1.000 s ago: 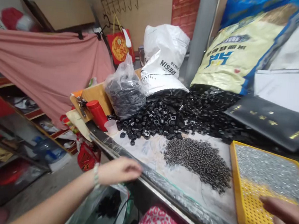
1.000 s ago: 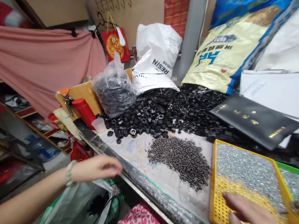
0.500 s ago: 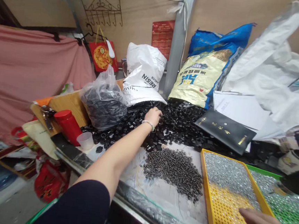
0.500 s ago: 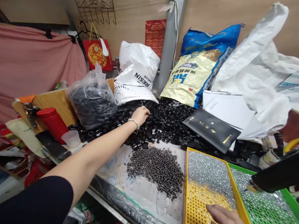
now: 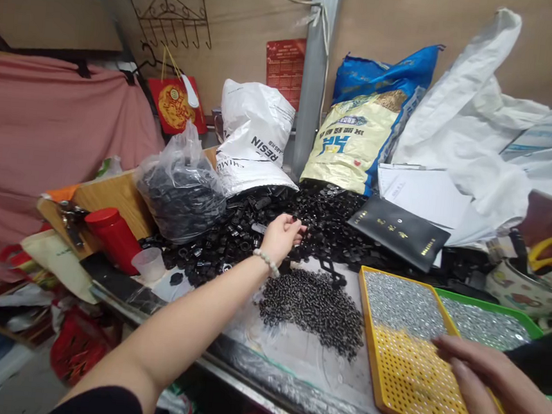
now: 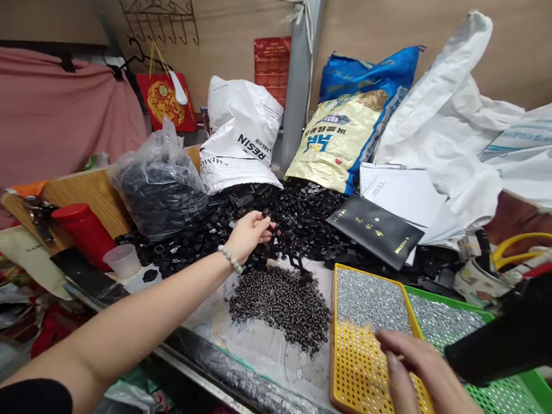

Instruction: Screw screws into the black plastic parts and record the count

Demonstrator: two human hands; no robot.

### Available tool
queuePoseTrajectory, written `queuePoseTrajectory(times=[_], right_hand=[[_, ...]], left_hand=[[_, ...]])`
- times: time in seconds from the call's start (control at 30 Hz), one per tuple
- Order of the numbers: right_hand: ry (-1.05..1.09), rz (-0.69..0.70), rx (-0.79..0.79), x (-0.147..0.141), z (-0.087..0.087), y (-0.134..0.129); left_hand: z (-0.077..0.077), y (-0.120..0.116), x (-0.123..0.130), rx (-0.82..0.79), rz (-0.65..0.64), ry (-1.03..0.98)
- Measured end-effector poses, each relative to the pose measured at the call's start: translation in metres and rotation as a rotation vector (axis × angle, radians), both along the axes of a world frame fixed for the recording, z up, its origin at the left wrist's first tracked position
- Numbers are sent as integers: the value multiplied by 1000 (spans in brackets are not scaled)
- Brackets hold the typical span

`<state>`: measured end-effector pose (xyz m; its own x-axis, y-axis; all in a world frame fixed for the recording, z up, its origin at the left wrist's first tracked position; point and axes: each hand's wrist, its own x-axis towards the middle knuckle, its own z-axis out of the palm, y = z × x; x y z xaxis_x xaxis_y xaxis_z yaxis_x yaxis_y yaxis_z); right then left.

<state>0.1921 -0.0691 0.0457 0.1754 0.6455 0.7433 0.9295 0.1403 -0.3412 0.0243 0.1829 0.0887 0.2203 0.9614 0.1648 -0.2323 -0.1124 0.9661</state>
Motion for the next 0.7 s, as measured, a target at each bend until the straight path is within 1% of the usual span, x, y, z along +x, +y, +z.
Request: queuePoseTrajectory(times=[0.07, 0.13, 0.17, 0.23, 0.3, 0.4, 0.47, 0.5, 0.53, 0.6, 0.67, 0.7], right_hand=[[-47, 50, 23, -15, 4, 7], [-75, 112, 45, -27, 6, 17], [-72, 134, 51, -32, 7, 23], [-19, 150, 30, -37, 6, 37], [104, 126, -21, -38, 5, 57], [255, 78, -61, -37, 5, 99], [252, 113, -63, -38, 6, 125], [237, 151, -73, -39, 6, 133], [220, 196, -84, -42, 6, 138], [193, 269, -97, -47, 6, 136], [170, 289, -75, -52, 4, 122], [142, 266, -44, -54, 4, 113]], left_hand=[[-12, -12, -1, -50, 3, -86], [-19, -14, -3, -133, 53, -185], [-19, -13, -4, -176, 77, -236], [-16, -12, -6, -244, 102, -332], [-9, -17, -8, -291, 89, -408], [1, -37, -9, -362, 22, -474], [5, -55, -12, -401, -43, -494], [5, -63, -15, -416, -74, -502], [5, -71, -18, -430, -102, -509], [2, -84, -26, -460, -137, -523], [-4, -94, -35, -506, -151, -527], [-8, -98, -38, -535, -157, -523]])
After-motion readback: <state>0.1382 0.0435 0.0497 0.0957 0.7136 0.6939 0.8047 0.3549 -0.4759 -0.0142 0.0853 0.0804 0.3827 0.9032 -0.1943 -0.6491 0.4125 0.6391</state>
